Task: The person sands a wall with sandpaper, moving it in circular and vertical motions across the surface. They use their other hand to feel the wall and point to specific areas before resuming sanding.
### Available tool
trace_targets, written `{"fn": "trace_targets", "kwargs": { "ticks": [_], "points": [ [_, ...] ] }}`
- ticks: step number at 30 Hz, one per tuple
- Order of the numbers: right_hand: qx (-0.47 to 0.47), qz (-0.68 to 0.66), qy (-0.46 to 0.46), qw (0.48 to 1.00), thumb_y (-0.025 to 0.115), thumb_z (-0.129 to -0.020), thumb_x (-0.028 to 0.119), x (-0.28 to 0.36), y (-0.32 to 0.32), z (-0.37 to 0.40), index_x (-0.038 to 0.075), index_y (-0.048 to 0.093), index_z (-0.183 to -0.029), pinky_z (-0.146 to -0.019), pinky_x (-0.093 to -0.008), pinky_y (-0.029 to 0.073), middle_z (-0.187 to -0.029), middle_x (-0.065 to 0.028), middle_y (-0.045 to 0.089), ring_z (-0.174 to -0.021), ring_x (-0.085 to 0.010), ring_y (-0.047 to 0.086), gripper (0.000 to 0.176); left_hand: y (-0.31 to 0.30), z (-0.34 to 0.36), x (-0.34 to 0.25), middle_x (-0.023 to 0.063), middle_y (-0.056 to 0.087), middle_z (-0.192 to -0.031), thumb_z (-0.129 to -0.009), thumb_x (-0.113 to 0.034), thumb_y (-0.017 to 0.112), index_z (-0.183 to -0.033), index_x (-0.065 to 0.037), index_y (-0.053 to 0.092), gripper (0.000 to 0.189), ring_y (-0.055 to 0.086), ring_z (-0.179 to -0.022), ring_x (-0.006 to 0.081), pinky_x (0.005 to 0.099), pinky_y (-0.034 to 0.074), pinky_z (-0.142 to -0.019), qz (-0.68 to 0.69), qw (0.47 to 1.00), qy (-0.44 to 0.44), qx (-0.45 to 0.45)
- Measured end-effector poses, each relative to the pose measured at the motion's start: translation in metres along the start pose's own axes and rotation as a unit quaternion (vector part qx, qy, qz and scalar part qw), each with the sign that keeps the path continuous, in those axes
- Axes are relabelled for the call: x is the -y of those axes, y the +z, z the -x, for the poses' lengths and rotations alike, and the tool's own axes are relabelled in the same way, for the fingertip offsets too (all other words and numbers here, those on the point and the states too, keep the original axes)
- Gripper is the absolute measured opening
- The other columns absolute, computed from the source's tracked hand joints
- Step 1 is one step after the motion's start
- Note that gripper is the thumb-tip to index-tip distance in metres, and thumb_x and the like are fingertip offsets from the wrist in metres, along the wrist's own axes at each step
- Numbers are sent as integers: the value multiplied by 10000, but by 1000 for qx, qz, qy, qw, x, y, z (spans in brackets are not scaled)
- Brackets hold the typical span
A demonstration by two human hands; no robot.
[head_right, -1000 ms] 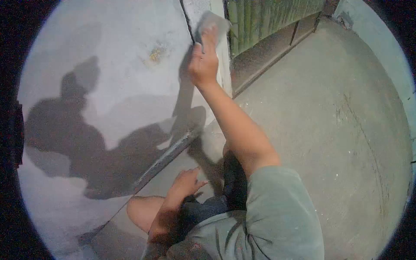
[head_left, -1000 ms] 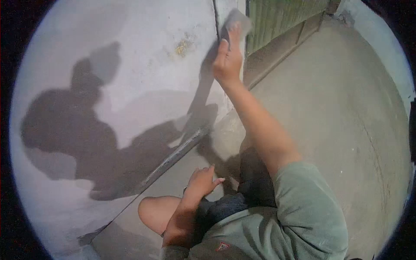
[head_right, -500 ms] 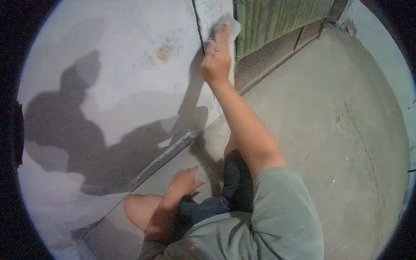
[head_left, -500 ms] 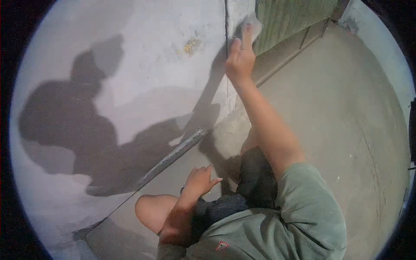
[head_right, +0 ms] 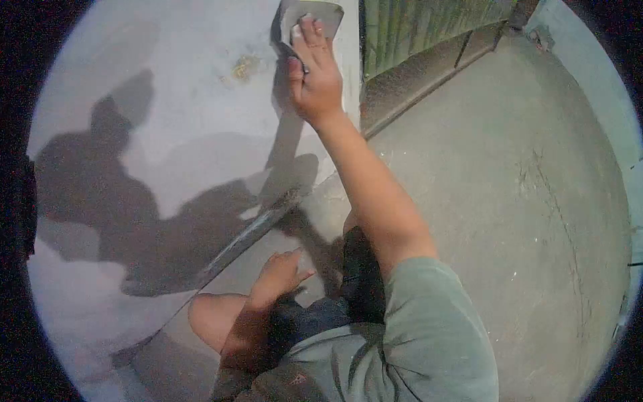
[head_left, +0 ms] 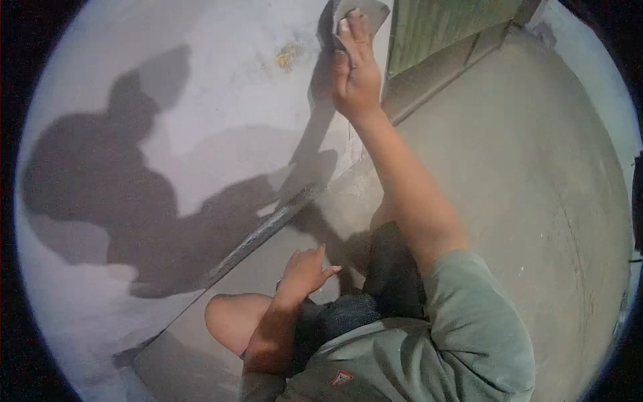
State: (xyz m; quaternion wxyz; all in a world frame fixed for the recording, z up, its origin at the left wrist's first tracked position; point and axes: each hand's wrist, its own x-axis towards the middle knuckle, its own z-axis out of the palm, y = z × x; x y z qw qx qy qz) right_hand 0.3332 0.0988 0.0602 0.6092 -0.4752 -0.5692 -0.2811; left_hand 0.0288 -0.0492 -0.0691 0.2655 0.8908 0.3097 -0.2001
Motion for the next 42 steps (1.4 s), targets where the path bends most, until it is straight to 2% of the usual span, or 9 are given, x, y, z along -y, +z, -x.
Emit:
{"fn": "trace_targets", "kwargs": {
  "ticks": [9, 11, 13, 17, 22, 29, 30, 39, 42],
  "points": [
    [42, 6, -45, 998, 628, -860, 91, 47, 18, -1, 67, 492, -1448, -1169, -530, 299, -1565, -183, 378, -1444, -409, 346, 604, -8, 0, -5, 259, 632, -1208, -925, -525, 608, -1380, 39, 475, 736, 586, -1159, 407, 485, 402, -1058, 18, 1000, -18, 4],
    [58, -29, -5, 998, 455, -1036, 157, 56, 17, -7, -9, 484, -1446, -1186, -519, 230, -1566, -250, 349, -1484, -429, 261, 443, -6, 3, -3, 268, 625, -1224, -920, -527, 612, -1407, 49, 455, 770, 576, -1181, 406, 484, 403, -1066, 23, 999, -26, 3],
    [37, -39, -21, 998, 644, -852, 106, 64, 24, -1, 70, 517, -1421, -1162, -524, 318, -1556, -170, 399, -1443, -380, 360, 585, 4, 1, 3, 265, 630, -1202, -924, -532, 602, -1388, 53, 469, 759, 578, -1185, 394, 495, 374, -1094, 19, 1000, 6, -20],
    [175, -57, -124, 975, 670, -830, 149, 93, 26, 24, 83, 559, -1370, -1130, -495, 377, -1515, -149, 464, -1391, -326, 454, 555, 11, -2, 5, 259, 635, -1179, -928, -529, 597, -1368, 55, 482, 741, 584, -1166, 400, 495, 373, -1090, 10, 1000, 3, -4],
    [-2, -23, -107, 994, 647, -851, 172, 50, 33, -10, 99, 569, -1365, -1100, -500, 413, -1490, -149, 492, -1331, -327, 517, 525, -4, -4, -5, 265, 660, -1109, -918, -506, 617, -1366, 60, 483, 734, 589, -1147, 408, 506, 417, -1029, 10, 1000, 1, 12],
    [130, -32, -157, 979, 676, -816, 159, 61, 20, -5, 101, 530, -1419, -1150, -476, 370, -1545, -151, 425, -1424, -343, 413, 622, 12, -7, 4, 266, 666, -1090, -905, -503, 635, -1374, 62, 477, 751, 612, -1088, 432, 491, 445, -992, 6, 1000, 19, -11],
    [127, -70, -131, 981, 459, -1022, 145, 54, 19, -18, -9, 494, -1434, -1167, -505, 299, -1552, -254, 367, -1457, -425, 323, 441, 13, -6, 4, 266, 665, -1098, -905, -510, 634, -1372, 61, 479, 754, 617, -1073, 434, 488, 450, -983, 9, 999, 26, -35],
    [130, -33, -129, 983, 513, -977, 107, 58, 12, -15, -54, 495, -1412, -1151, -468, 350, -1517, -292, 395, -1427, -456, 359, 464, 11, -7, 5, 274, 662, -1113, -912, -537, 615, -1350, 54, 502, 744, 618, -1058, 447, 484, 455, -974, 19, 1000, 19, -17],
    [-11, -11, -93, 996, 504, -979, 94, 37, 10, -27, -68, 506, -1391, -1146, -458, 352, -1497, -305, 417, -1398, -478, 395, 442, 20, -10, 6, 274, 664, -1110, -906, -538, 622, -1345, 53, 510, 744, 616, -1050, 453, 486, 456, -975, 17, 999, 23, -39]
  ]
}}
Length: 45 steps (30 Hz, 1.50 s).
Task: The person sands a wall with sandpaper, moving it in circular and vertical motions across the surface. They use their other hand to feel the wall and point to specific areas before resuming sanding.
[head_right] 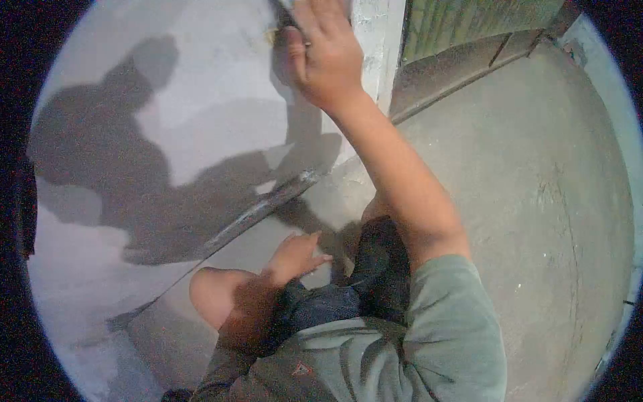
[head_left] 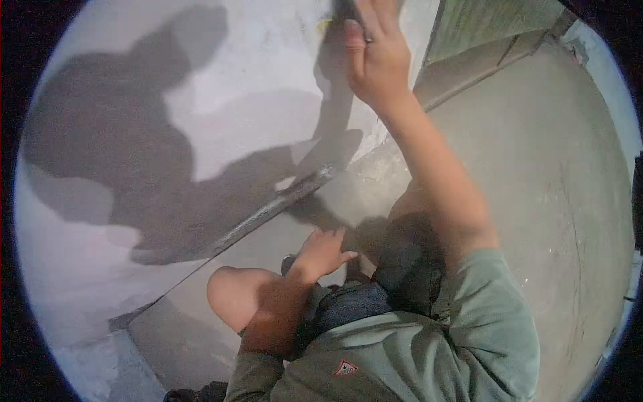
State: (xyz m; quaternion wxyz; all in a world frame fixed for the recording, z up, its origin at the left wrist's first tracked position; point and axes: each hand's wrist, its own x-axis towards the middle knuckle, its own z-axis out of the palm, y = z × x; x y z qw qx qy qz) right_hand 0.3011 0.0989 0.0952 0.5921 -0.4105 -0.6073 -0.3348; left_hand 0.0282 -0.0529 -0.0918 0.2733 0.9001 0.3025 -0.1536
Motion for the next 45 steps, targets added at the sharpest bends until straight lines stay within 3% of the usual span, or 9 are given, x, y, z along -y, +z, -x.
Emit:
{"fn": "trace_targets", "kwargs": {
  "ticks": [4, 11, 17, 22, 27, 31, 36, 41, 45],
  "points": [
    [99, -7, 32, 995, 669, -837, 174, 24, 5, 38, 110, 546, -1407, -1141, -448, 393, -1559, -116, 415, -1428, -298, 417, 587, -3, 2, -1, 272, 660, -1125, -898, -535, 631, -1335, 55, 517, 742, 611, -1055, 451, 487, 460, -974, 22, 999, -1, 25],
    [-5, 15, 59, 998, 613, -903, 166, 14, 12, 2, 59, 579, -1345, -1116, -470, 409, -1457, -175, 520, -1357, -369, 485, 456, -6, -1, -4, 269, 648, -1173, -924, -531, 603, -1313, 41, 525, 696, 600, -1152, 401, 502, 417, -1031, 19, 999, -29, 42],
    [156, -100, -51, 981, 667, -845, 187, 52, 13, 12, 68, 582, -1345, -1138, -479, 386, -1447, -166, 538, -1350, -353, 502, 521, -1, -5, 2, 271, 608, -1268, -932, -526, 593, -1348, 35, 501, 704, 556, -1228, 400, 516, 351, -1118, 10, 994, -60, 94],
    [-12, -76, 3, 997, 652, -880, 178, 25, 28, 7, 71, 612, -1320, -1117, -463, 407, -1413, -179, 563, -1331, -364, 519, 454, 0, -2, -4, 274, 615, -1242, -914, -549, 606, -1406, 17, 469, 762, 571, -1199, 405, 511, 366, -1099, 41, 997, -39, 59],
    [219, -77, -57, 971, 642, -889, 151, 61, 11, 35, 84, 590, -1357, -1131, -487, 382, -1471, -152, 520, -1379, -344, 473, 476, -2, 1, -4, 270, 620, -1227, -913, -544, 609, -1376, 6, 495, 727, 576, -1189, 407, 514, 375, -1091, 8, 997, -45, 54],
    [24, -58, -16, 998, 672, -876, 174, 32, 21, 8, 93, 574, -1376, -1135, -507, 372, -1482, -136, 511, -1399, -319, 455, 516, -8, 1, -8, 262, 616, -1238, -914, -548, 607, -1345, 10, 511, 712, 577, -1186, 410, 518, 380, -1086, 17, 998, -39, 39],
    [231, -93, -88, 965, 707, -849, 222, 71, 17, 49, 97, 609, -1336, -1122, -482, 391, -1417, -104, 580, -1346, -325, 511, 512, -4, -1, -5, 257, 635, -1192, -916, -537, 605, -1333, 18, 513, 700, 581, -1179, 411, 526, 368, -1099, 19, 997, -36, 59],
    [33, -79, -52, 995, 647, -862, 157, 42, 30, 5, 94, 600, -1348, -1116, -481, 398, -1420, -97, 575, -1320, -340, 524, 492, -5, 1, -6, 257, 642, -1175, -917, -528, 607, -1314, 24, 522, 685, 578, -1183, 411, 531, 354, -1110, 31, 997, -45, 48],
    [161, -93, -61, 981, 647, -857, 157, 72, 32, 51, 91, 598, -1354, -1129, -498, 377, -1381, -151, 587, -1339, -372, 502, 505, 2, -2, -1, 262, 627, -1212, -922, -528, 602, -1322, 24, 527, 685, 573, -1192, 406, 525, 346, -1122, 31, 998, -30, 39]
  ]
}}
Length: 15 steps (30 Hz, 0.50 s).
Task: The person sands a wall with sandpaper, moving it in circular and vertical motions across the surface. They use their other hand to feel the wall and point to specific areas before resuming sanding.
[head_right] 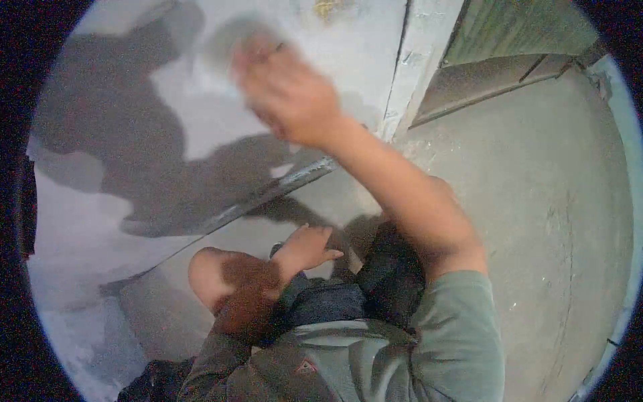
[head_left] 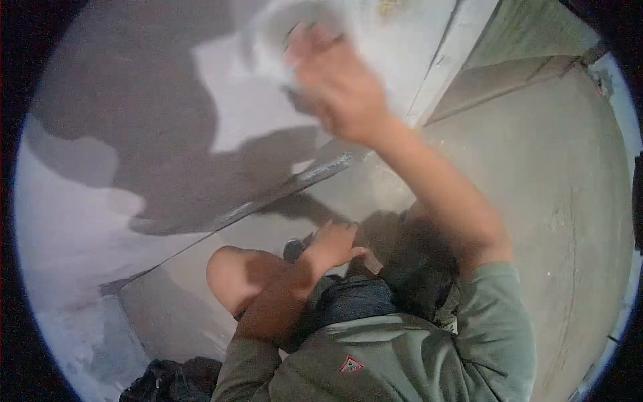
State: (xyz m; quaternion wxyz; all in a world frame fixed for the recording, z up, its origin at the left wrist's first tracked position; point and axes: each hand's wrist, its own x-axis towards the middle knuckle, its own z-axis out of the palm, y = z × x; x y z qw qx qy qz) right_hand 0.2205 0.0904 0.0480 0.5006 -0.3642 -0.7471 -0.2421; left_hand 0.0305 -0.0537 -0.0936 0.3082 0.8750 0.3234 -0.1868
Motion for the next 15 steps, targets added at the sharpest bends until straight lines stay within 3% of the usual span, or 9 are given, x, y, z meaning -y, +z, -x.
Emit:
{"fn": "trace_targets", "kwargs": {
  "ticks": [1, 2, 6, 9, 11, 15],
  "points": [
    [75, -32, -39, 996, 665, -840, 194, 3, 4, 8, 110, 600, -1348, -1123, -505, 380, -1362, -112, 602, -1341, -357, 498, 520, 1, -1, 1, 262, 621, -1229, -921, -531, 600, -1328, 22, 527, 690, 570, -1198, 404, 523, 344, -1126, -8, 1000, -20, 19],
    [74, -28, -38, 996, 665, -840, 194, -3, 2, 4, 110, 600, -1348, -1123, -505, 380, -1362, -112, 602, -1341, -357, 498, 520, -2, -3, 1, 262, 621, -1229, -921, -531, 600, -1328, 22, 527, 690, 570, -1198, 404, 523, 344, -1126, -10, 1000, -17, 20],
    [-126, 1, 15, 992, 655, -816, 157, -28, -10, -28, 86, 581, -1359, -1138, -528, 348, -1414, -158, 557, -1347, -392, 480, 553, -4, -2, 1, 261, 604, -1265, -909, -546, 607, -1334, 18, 527, 711, 554, -1226, 408, 511, 350, -1129, -5, 1000, -14, 6],
    [-81, 44, 23, 995, 673, -808, 179, -14, -4, -5, 87, 573, -1365, -1133, -519, 350, -1434, -129, 550, -1346, -356, 490, 573, -10, 3, -6, 260, 611, -1251, -908, -548, 608, -1322, 22, 535, 709, 561, -1207, 414, 503, 371, -1111, -6, 1000, -1, -3],
    [78, -18, -13, 997, 696, -792, 207, 9, -1, 8, 104, 579, -1357, -1125, -496, 357, -1442, -101, 549, -1346, -308, 499, 587, -11, 3, -8, 259, 620, -1231, -910, -546, 605, -1316, 24, 539, 703, 571, -1186, 417, 499, 387, -1096, -29, 999, -3, 17],
    [11, 43, -24, 999, 709, -778, 224, 6, -8, -15, 111, 589, -1337, -1085, -450, 410, -1433, -84, 556, -1326, -286, 522, 583, -14, 0, -5, 256, 644, -1176, -916, -532, 604, -1311, 28, 533, 689, 590, -1144, 423, 497, 421, -1040, -18, 1000, -14, 21]
  ]
}}
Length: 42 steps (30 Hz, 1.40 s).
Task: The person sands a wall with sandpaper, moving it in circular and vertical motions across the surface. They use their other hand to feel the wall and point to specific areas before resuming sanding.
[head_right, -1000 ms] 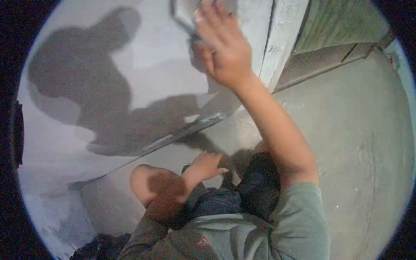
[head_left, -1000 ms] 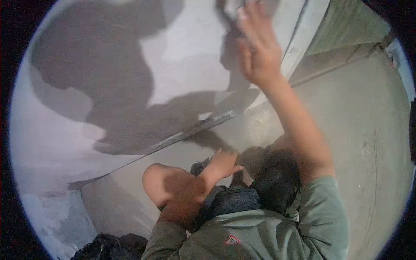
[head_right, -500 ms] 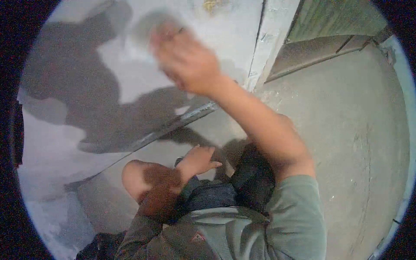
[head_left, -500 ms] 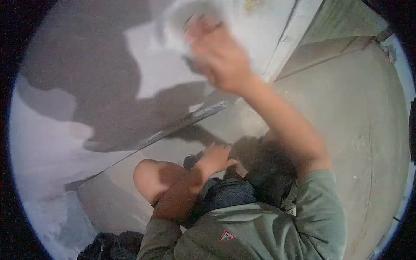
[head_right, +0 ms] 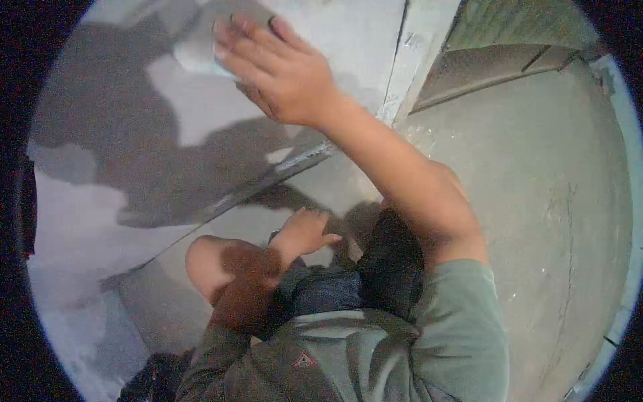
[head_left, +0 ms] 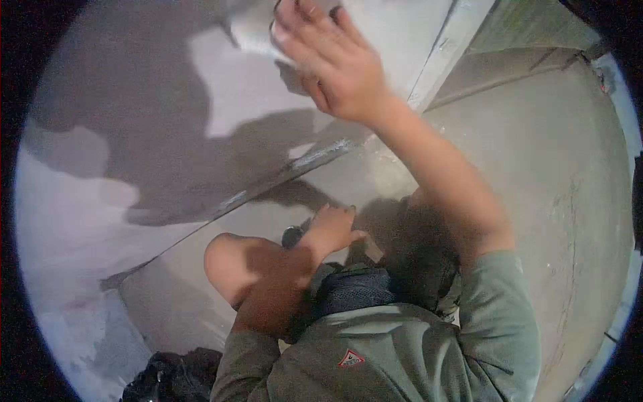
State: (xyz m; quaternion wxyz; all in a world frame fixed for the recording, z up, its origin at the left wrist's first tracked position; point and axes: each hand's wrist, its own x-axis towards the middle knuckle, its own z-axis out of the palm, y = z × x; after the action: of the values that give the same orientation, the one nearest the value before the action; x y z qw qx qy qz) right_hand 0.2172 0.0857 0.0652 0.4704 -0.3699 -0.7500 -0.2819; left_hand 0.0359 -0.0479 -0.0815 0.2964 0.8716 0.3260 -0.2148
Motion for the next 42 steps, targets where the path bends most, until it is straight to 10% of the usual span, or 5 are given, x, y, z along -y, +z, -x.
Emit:
{"fn": "trace_targets", "kwargs": {
  "ticks": [28, 29, 31, 33, 42],
  "points": [
    [-50, -55, 42, 996, 677, -794, 144, -19, 8, 10, 131, 597, -1359, -1079, -477, 445, -1327, -135, 619, -1245, -322, 584, 572, 6, -4, 5, 261, 646, -1171, -921, -526, 604, -1250, 25, 561, 644, 599, -1149, 422, 517, 387, -1091, 27, 999, -8, 20],
    [-103, -43, 20, 993, 499, -983, 89, -21, -6, -12, -63, 518, -1378, -1133, -474, 362, -1487, -318, 422, -1369, -483, 434, 424, 7, -3, 4, 261, 646, -1171, -921, -526, 604, -1250, 25, 561, 644, 599, -1149, 422, 517, 387, -1091, 30, 999, -8, 20],
    [-112, -33, 1, 993, 512, -976, 89, -30, -2, -4, -49, 516, -1388, -1107, -509, 388, -1480, -330, 421, -1350, -484, 458, 435, 7, -1, 2, 266, 643, -1173, -918, -523, 609, -1246, 32, 559, 647, 604, -1139, 423, 514, 389, -1087, 30, 1000, 5, -4],
    [-17, -80, 76, 994, 686, -806, 141, -4, 7, 23, 126, 614, -1335, -1073, -478, 450, -1348, -128, 614, -1270, -326, 570, 534, 5, 1, 1, 269, 640, -1181, -920, -524, 606, -1251, 34, 558, 651, 599, -1147, 425, 511, 387, -1089, 22, 1000, 0, 2],
    [-48, -51, 65, 995, 683, -822, 172, -16, -1, 13, 106, 598, -1329, -1098, -425, 431, -1389, -121, 584, -1291, -309, 549, 519, 14, -4, 5, 268, 621, -1235, -928, -532, 593, -1272, 47, 552, 674, 567, -1193, 435, 502, 376, -1104, 33, 999, 6, -5]
  ]
}}
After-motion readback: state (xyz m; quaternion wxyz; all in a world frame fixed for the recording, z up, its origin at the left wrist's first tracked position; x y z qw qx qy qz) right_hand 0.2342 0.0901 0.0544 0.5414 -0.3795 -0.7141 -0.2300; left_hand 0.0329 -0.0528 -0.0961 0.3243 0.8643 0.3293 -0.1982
